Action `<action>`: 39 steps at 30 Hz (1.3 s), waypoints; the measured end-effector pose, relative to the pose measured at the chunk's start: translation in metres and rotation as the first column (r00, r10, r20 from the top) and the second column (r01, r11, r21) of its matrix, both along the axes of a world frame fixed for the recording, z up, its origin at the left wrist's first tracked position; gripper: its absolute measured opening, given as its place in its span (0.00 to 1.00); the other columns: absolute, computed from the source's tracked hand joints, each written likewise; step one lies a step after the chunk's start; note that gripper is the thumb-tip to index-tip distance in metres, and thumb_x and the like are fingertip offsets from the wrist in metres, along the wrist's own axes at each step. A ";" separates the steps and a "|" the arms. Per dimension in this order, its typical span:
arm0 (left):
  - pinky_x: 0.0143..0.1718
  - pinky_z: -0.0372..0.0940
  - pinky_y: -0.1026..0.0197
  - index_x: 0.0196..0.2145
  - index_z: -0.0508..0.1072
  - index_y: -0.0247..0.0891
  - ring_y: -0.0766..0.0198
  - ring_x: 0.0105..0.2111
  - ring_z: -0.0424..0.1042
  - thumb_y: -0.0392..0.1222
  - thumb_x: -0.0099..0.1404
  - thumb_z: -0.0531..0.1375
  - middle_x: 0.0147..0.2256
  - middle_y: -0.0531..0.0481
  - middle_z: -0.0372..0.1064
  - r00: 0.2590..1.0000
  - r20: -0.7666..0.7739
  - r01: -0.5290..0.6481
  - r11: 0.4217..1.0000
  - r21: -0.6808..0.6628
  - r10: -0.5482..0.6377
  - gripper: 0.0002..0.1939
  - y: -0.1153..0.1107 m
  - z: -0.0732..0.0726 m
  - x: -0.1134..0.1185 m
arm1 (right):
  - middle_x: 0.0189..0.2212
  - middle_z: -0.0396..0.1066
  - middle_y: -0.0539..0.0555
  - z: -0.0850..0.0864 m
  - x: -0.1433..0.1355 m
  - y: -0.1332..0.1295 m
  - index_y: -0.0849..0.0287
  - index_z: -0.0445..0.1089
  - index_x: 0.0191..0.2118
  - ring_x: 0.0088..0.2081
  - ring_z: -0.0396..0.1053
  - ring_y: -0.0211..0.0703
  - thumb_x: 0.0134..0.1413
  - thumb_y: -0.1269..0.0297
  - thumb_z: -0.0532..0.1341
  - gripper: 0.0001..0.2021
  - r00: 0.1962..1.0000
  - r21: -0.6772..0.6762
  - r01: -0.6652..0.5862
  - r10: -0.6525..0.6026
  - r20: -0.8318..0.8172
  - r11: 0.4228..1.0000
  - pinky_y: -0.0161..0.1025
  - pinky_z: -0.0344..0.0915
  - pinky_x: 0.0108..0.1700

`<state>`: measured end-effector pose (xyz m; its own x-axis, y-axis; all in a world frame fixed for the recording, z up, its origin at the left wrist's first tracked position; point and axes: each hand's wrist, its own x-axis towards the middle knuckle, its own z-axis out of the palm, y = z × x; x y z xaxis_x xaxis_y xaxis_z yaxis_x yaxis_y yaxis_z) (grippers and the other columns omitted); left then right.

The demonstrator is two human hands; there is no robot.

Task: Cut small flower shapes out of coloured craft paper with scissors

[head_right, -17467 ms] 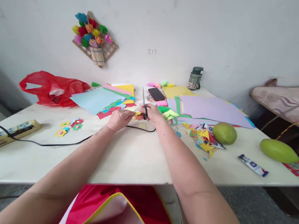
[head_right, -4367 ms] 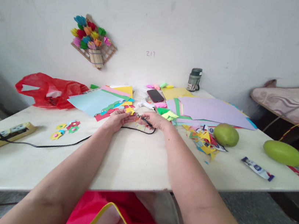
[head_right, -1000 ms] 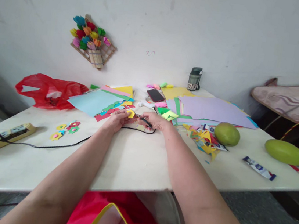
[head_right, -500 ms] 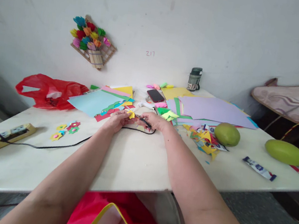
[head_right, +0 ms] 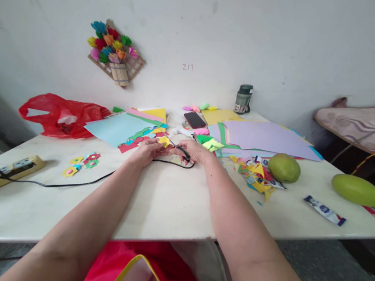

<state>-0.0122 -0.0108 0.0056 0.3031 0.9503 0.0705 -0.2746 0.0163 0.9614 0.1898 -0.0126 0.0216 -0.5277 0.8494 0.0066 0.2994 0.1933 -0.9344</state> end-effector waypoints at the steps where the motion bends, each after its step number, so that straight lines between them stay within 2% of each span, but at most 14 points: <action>1: 0.38 0.70 0.58 0.27 0.69 0.33 0.59 0.31 0.77 0.39 0.48 0.68 0.30 0.45 0.76 1.000 0.000 -0.003 1.000 -0.002 0.003 0.12 0.000 0.000 0.000 | 0.16 0.66 0.46 -0.001 0.001 0.001 0.61 0.64 0.30 0.13 0.62 0.30 0.48 0.56 0.65 0.14 1.000 0.003 0.013 -0.013 -0.010 1.000 0.26 0.50 0.10; 7: 0.36 0.70 0.58 0.24 0.65 0.35 0.59 0.30 0.77 0.38 0.47 0.68 0.25 0.47 0.74 0.999 0.003 -0.038 0.999 -0.013 0.039 0.14 -0.002 0.002 0.000 | 0.16 0.65 0.46 0.000 0.001 0.000 0.61 0.63 0.29 0.13 0.61 0.29 0.48 0.57 0.65 0.14 0.996 -0.007 0.071 -0.071 -0.056 0.997 0.26 0.47 0.10; 12: 0.37 0.70 0.57 0.24 0.65 0.35 0.58 0.31 0.77 0.39 0.48 0.68 0.25 0.47 0.74 0.999 -0.003 -0.034 0.999 -0.002 0.034 0.13 -0.003 0.003 0.000 | 0.17 0.66 0.48 0.002 0.002 -0.003 0.61 0.62 0.27 0.14 0.63 0.30 0.50 0.53 0.63 0.16 0.998 -0.004 0.028 -0.028 -0.061 1.000 0.27 0.50 0.10; 19: 0.39 0.71 0.56 0.28 0.72 0.32 0.59 0.31 0.76 0.41 0.50 0.67 0.29 0.44 0.76 1.000 -0.014 -0.028 0.999 0.019 0.028 0.11 -0.001 0.001 -0.001 | 0.19 0.68 0.50 0.000 0.002 -0.001 0.61 0.63 0.28 0.15 0.65 0.32 0.52 0.46 0.61 0.20 0.998 -0.005 -0.039 0.039 -0.051 0.999 0.27 0.54 0.11; 31: 0.36 0.70 0.58 0.24 0.73 0.32 0.59 0.29 0.76 0.47 0.47 0.69 0.27 0.43 0.75 0.999 -0.044 0.018 0.999 0.033 -0.017 0.15 0.001 -0.001 -0.002 | 0.18 0.67 0.47 -0.001 -0.001 0.000 0.60 0.62 0.27 0.15 0.64 0.31 0.50 0.51 0.63 0.17 0.998 0.006 -0.023 0.023 -0.062 1.000 0.27 0.53 0.10; 39: 0.36 0.71 0.58 0.24 0.73 0.32 0.59 0.28 0.75 0.47 0.47 0.69 0.27 0.44 0.75 0.999 -0.045 0.031 0.999 0.023 -0.030 0.15 0.001 -0.001 -0.002 | 0.15 0.65 0.47 0.000 -0.003 -0.002 0.60 0.62 0.28 0.13 0.61 0.31 0.50 0.54 0.62 0.14 0.998 0.000 0.002 -0.002 -0.058 1.000 0.27 0.50 0.10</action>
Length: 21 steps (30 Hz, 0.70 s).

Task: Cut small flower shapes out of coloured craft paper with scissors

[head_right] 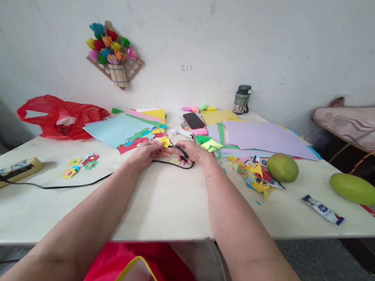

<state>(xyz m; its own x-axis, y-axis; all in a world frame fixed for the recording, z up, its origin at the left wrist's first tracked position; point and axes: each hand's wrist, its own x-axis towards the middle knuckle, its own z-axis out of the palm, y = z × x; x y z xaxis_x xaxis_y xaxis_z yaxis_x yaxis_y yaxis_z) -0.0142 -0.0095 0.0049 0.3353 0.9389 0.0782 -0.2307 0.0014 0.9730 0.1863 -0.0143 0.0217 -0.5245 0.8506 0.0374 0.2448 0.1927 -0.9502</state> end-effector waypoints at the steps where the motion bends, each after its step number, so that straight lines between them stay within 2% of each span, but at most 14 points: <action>1: 0.36 0.71 0.57 0.24 0.73 0.32 0.59 0.28 0.76 0.47 0.47 0.69 0.27 0.44 0.75 1.000 -0.002 0.001 1.000 -0.002 -0.001 0.15 0.000 0.000 0.000 | 0.15 0.65 0.47 0.000 0.000 0.000 0.61 0.63 0.28 0.13 0.61 0.31 0.51 0.54 0.62 0.14 1.000 0.001 0.002 -0.002 -0.002 1.000 0.27 0.50 0.10; 21: 0.36 0.70 0.60 0.25 0.72 0.32 0.63 0.27 0.75 0.44 0.52 0.67 0.28 0.44 0.76 1.000 -0.025 0.013 0.999 -0.030 -0.013 0.11 -0.001 0.001 0.000 | 0.13 0.63 0.45 0.003 -0.002 -0.003 0.61 0.63 0.27 0.12 0.59 0.30 0.48 0.55 0.63 0.14 0.998 0.012 0.058 -0.058 0.008 0.998 0.27 0.47 0.11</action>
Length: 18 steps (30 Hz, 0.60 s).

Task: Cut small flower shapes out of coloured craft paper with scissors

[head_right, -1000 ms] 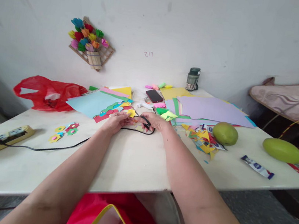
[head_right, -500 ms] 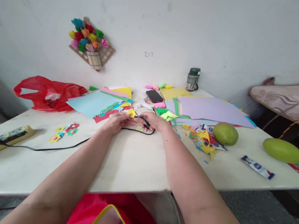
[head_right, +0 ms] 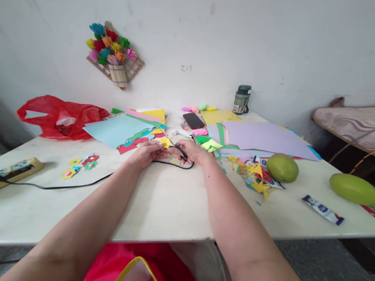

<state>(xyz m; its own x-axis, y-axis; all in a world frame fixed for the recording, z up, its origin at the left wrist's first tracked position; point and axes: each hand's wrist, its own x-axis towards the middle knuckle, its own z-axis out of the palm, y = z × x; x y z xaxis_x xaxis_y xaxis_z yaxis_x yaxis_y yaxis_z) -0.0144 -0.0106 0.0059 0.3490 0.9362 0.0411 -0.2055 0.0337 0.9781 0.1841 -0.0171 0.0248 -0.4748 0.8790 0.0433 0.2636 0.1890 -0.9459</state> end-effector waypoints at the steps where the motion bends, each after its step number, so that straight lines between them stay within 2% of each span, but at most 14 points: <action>1: 0.36 0.70 0.60 0.24 0.72 0.32 0.62 0.27 0.75 0.43 0.52 0.67 0.29 0.43 0.76 1.000 0.000 0.001 1.000 0.002 -0.001 0.11 -0.001 0.001 0.000 | 0.14 0.63 0.46 0.000 0.000 0.000 0.61 0.63 0.27 0.13 0.59 0.30 0.48 0.55 0.63 0.14 1.000 0.005 0.001 -0.001 -0.009 1.000 0.27 0.47 0.11; 9: 0.36 0.70 0.60 0.24 0.70 0.32 0.63 0.27 0.75 0.42 0.52 0.67 0.28 0.43 0.76 1.000 -0.002 -0.014 1.000 -0.009 0.014 0.12 -0.003 0.003 0.002 | 0.16 0.64 0.46 0.003 0.003 -0.002 0.60 0.63 0.27 0.13 0.59 0.29 0.49 0.56 0.63 0.13 0.997 0.024 0.051 -0.049 -0.067 0.998 0.28 0.46 0.11; 14: 0.35 0.70 0.61 0.24 0.69 0.33 0.63 0.26 0.75 0.42 0.49 0.68 0.29 0.43 0.76 1.000 0.008 -0.014 1.000 0.003 0.014 0.12 -0.001 0.000 0.002 | 0.19 0.67 0.49 0.003 0.007 -0.001 0.61 0.63 0.26 0.13 0.60 0.28 0.50 0.55 0.63 0.15 0.998 0.007 0.006 -0.005 -0.070 1.000 0.27 0.49 0.11; 18: 0.35 0.70 0.60 0.25 0.70 0.33 0.64 0.25 0.74 0.43 0.47 0.69 0.29 0.44 0.76 1.000 -0.003 -0.007 1.000 0.024 0.007 0.13 -0.001 0.000 0.002 | 0.22 0.70 0.49 0.000 0.008 0.004 0.62 0.65 0.32 0.17 0.63 0.30 0.45 0.59 0.67 0.14 0.989 -0.025 0.051 -0.054 -0.138 0.998 0.26 0.50 0.13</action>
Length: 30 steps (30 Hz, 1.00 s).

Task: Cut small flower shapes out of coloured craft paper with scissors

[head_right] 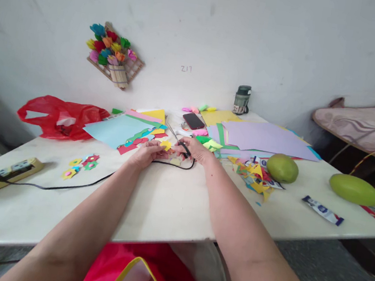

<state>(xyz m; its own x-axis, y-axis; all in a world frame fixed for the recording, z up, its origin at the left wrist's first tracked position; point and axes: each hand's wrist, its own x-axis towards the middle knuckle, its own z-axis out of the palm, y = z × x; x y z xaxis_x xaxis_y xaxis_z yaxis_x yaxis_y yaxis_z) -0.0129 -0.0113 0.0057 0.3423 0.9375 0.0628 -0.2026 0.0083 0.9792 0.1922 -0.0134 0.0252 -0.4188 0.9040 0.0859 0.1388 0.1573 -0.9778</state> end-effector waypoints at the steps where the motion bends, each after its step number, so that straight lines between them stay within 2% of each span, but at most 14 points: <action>1: 0.34 0.70 0.59 0.25 0.70 0.33 0.64 0.25 0.74 0.43 0.46 0.69 0.29 0.44 0.76 1.000 -0.004 0.004 1.000 0.002 -0.004 0.14 0.000 0.000 0.000 | 0.23 0.70 0.49 -0.001 0.000 0.001 0.61 0.65 0.34 0.18 0.64 0.30 0.43 0.61 0.67 0.14 0.999 0.005 0.018 -0.017 -0.036 1.000 0.26 0.51 0.14; 6: 0.34 0.70 0.57 0.25 0.70 0.33 0.63 0.23 0.73 0.43 0.44 0.69 0.26 0.47 0.75 0.999 -0.032 0.018 1.000 -0.007 -0.018 0.14 -0.002 0.002 0.002 | 0.23 0.69 0.47 -0.001 -0.003 0.004 0.61 0.65 0.36 0.22 0.67 0.32 0.36 0.66 0.70 0.19 0.980 0.030 0.083 -0.076 -0.185 0.996 0.26 0.56 0.19; 10: 0.33 0.70 0.59 0.25 0.69 0.34 0.63 0.23 0.73 0.42 0.43 0.69 0.23 0.47 0.73 0.999 -0.046 0.027 0.999 -0.021 -0.028 0.15 -0.003 0.004 0.003 | 0.24 0.69 0.47 0.001 -0.005 0.002 0.60 0.65 0.36 0.23 0.67 0.32 0.35 0.68 0.69 0.18 0.979 0.028 0.071 -0.064 -0.194 0.997 0.26 0.57 0.20; 22: 0.33 0.69 0.61 0.27 0.70 0.33 0.66 0.23 0.72 0.42 0.45 0.68 0.23 0.48 0.73 0.991 -0.117 0.071 0.998 0.000 -0.070 0.14 -0.002 0.001 0.003 | 0.23 0.68 0.44 -0.002 -0.015 0.001 0.60 0.65 0.35 0.20 0.65 0.29 0.35 0.74 0.66 0.16 0.963 0.021 0.089 -0.080 -0.256 0.996 0.28 0.63 0.25; 30: 0.33 0.69 0.59 0.26 0.68 0.34 0.68 0.22 0.71 0.45 0.43 0.70 0.24 0.53 0.71 0.999 -0.034 -0.033 0.999 0.040 0.035 0.18 -0.001 0.003 0.005 | 0.22 0.69 0.44 -0.001 -0.018 0.001 0.60 0.65 0.36 0.21 0.67 0.32 0.35 0.75 0.64 0.16 0.958 0.035 0.113 -0.100 -0.268 0.993 0.31 0.65 0.27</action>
